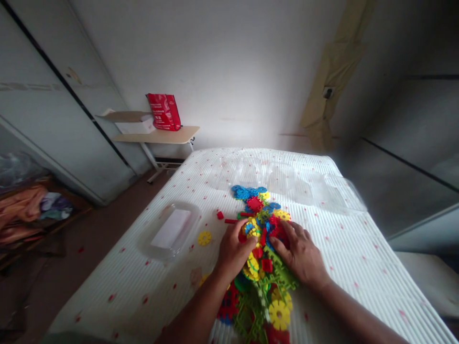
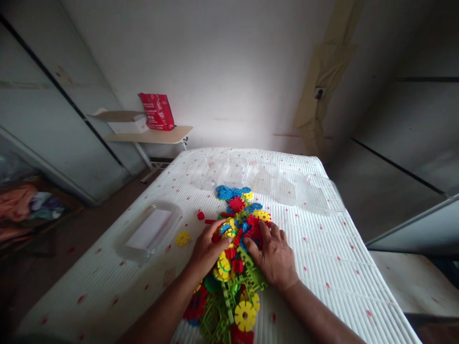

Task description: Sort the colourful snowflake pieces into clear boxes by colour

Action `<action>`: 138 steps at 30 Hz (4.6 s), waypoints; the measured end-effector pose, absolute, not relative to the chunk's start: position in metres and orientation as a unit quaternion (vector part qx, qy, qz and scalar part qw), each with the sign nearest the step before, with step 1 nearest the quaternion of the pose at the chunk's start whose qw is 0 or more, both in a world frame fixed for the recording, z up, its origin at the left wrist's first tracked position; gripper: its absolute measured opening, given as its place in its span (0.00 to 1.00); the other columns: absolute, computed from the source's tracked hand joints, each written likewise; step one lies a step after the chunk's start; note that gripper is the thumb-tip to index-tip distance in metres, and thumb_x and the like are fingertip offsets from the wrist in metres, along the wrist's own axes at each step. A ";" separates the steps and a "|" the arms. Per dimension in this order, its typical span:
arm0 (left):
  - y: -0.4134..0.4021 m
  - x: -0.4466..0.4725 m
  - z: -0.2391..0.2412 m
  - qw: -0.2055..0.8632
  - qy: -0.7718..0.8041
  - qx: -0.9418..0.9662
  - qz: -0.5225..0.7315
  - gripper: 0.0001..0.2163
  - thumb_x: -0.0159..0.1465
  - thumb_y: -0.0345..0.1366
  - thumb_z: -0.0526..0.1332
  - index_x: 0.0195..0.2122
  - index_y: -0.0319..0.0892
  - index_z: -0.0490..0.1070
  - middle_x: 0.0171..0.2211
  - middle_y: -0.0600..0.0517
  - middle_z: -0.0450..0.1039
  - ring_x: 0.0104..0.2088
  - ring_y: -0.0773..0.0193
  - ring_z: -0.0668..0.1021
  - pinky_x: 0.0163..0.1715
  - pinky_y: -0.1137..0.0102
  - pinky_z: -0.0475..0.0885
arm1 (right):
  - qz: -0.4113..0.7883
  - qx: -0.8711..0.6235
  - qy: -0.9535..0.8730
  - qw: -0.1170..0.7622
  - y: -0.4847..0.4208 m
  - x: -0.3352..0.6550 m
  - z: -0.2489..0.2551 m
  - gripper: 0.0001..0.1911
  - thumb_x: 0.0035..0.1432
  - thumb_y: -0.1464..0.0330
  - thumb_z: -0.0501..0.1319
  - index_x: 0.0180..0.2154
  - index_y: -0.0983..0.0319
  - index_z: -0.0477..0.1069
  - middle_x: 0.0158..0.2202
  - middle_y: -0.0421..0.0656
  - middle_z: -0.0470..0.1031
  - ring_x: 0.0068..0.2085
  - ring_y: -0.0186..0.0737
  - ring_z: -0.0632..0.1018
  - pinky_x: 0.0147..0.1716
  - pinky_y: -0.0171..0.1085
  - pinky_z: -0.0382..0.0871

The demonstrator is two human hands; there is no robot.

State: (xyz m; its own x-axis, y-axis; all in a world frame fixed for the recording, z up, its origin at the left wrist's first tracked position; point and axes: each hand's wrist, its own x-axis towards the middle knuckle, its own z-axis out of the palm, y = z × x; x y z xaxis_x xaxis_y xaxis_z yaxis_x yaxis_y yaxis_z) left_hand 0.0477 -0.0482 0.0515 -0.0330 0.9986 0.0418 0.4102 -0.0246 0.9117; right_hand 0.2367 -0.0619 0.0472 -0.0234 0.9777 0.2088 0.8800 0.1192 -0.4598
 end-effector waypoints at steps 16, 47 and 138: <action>-0.032 0.063 0.081 0.642 0.417 0.369 0.527 0.16 0.45 0.31 0.62 0.37 0.40 0.72 0.27 0.55 0.73 0.27 0.67 0.74 0.28 0.73 0.68 | 0.261 -0.610 -0.645 0.378 -0.037 0.208 0.054 0.25 0.60 0.52 0.48 0.50 0.60 0.67 0.47 0.49 0.72 0.50 0.49 0.71 0.48 0.46 0.65; -0.041 0.078 0.090 0.363 0.459 0.660 0.470 0.06 0.47 0.24 0.56 0.24 0.41 0.65 0.28 0.55 0.65 0.32 0.66 0.70 0.35 0.72 0.65 | 0.215 -0.575 -0.673 0.413 -0.025 0.257 0.037 0.17 0.55 0.64 0.51 0.42 0.61 0.71 0.45 0.49 0.74 0.46 0.45 0.74 0.48 0.45 0.67; -0.052 0.071 0.078 0.279 0.441 0.705 0.480 0.20 0.56 0.26 0.56 0.50 0.45 0.63 0.51 0.47 0.67 0.52 0.58 0.69 0.53 0.60 0.66 | 0.233 -0.449 -0.760 0.408 -0.056 0.222 0.077 0.36 0.46 0.72 0.60 0.58 0.56 0.52 0.55 0.47 0.61 0.56 0.47 0.65 0.54 0.47 0.62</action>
